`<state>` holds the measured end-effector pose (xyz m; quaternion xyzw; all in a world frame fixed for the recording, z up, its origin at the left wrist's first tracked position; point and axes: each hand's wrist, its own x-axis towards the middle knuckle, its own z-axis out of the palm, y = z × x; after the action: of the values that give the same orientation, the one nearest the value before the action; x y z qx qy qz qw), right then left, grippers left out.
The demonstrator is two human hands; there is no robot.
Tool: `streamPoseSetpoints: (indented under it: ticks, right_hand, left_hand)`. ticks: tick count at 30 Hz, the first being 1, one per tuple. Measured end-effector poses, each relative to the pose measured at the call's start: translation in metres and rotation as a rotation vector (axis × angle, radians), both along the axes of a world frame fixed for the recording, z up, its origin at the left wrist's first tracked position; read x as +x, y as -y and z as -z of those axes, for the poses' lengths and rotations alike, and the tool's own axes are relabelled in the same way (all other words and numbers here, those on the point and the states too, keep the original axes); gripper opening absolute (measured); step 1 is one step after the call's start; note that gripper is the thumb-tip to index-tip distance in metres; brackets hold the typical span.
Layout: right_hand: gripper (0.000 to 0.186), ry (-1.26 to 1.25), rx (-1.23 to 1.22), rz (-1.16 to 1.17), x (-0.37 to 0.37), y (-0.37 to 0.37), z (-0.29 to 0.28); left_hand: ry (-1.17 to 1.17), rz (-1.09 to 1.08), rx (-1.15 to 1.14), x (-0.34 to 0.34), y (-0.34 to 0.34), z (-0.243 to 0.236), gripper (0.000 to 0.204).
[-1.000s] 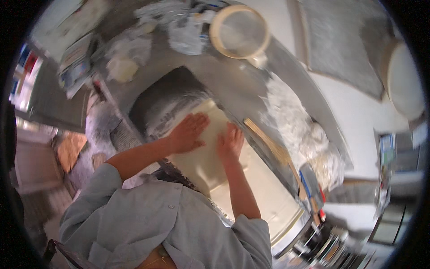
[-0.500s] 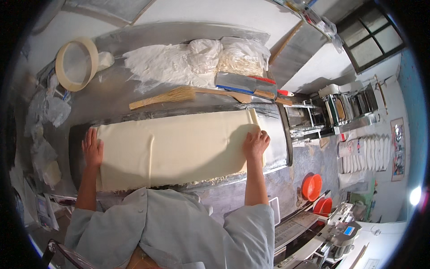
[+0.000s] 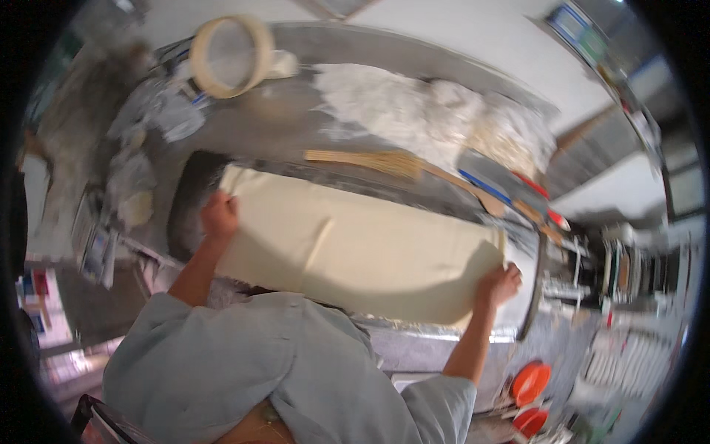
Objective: The person folds a large sheet of dough on a metal table, uses a calculator, and then brushes flour onto the dough. They also handle plastic bags and a sieve.
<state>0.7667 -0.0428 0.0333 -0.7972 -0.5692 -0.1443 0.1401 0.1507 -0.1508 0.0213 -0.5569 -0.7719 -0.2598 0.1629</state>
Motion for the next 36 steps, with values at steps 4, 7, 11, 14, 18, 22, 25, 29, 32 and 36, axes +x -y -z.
streamPoseSetpoints:
  ticks: [4, 7, 11, 14, 18, 22, 25, 29, 32, 36]
  right_hand:
    - [0.025, -0.063, 0.053, -0.439, -0.064, 0.004, -0.011]
    - [0.02, -0.213, 0.022, -0.929, -0.156, 0.016, -0.01]
    - [0.028, -0.21, -0.038, -1.058, -0.281, 0.035, -0.013]
    - [0.031, -0.197, 0.019, -1.03, -0.338, 0.047, -0.019]
    - [0.031, -0.436, -0.36, -0.972, -0.362, 0.052, -0.023]
    - [0.022, -0.708, -0.573, -0.783, -0.359, 0.046, -0.022]
    - [0.022, -0.838, -0.899, -0.714, -0.354, 0.039, -0.027]
    - [0.016, -1.054, -1.239, -0.635, -0.348, 0.004, -0.038]
    - [0.023, -0.988, -0.737, -0.479, -0.36, -0.063, -0.024]
    - [0.039, -1.162, -0.823, -0.136, -0.381, -0.154, 0.032]
  left_hand:
    - [0.167, -0.096, -0.185, 0.002, 0.004, -0.003, 0.017]
    - [0.188, -0.083, -0.098, 0.003, 0.007, -0.008, 0.015]
    - [0.094, -0.117, 0.034, -0.003, 0.005, -0.016, 0.014]
    - [0.06, 0.058, 0.174, -0.022, -0.013, -0.018, 0.023]
    - [0.48, 0.241, -0.147, -0.06, -0.05, -0.006, 0.037]
    - [0.833, 0.087, -0.015, -0.093, -0.043, 0.016, 0.036]
    - [0.701, 0.002, -0.024, -0.113, 0.018, 0.024, 0.041]
    - [0.4, -0.429, -0.108, -0.089, 0.144, 0.048, 0.059]
    - [0.455, -0.757, -0.136, -0.08, 0.189, 0.074, 0.068]
    - [0.414, -0.611, 0.018, -0.097, 0.175, 0.099, 0.067]
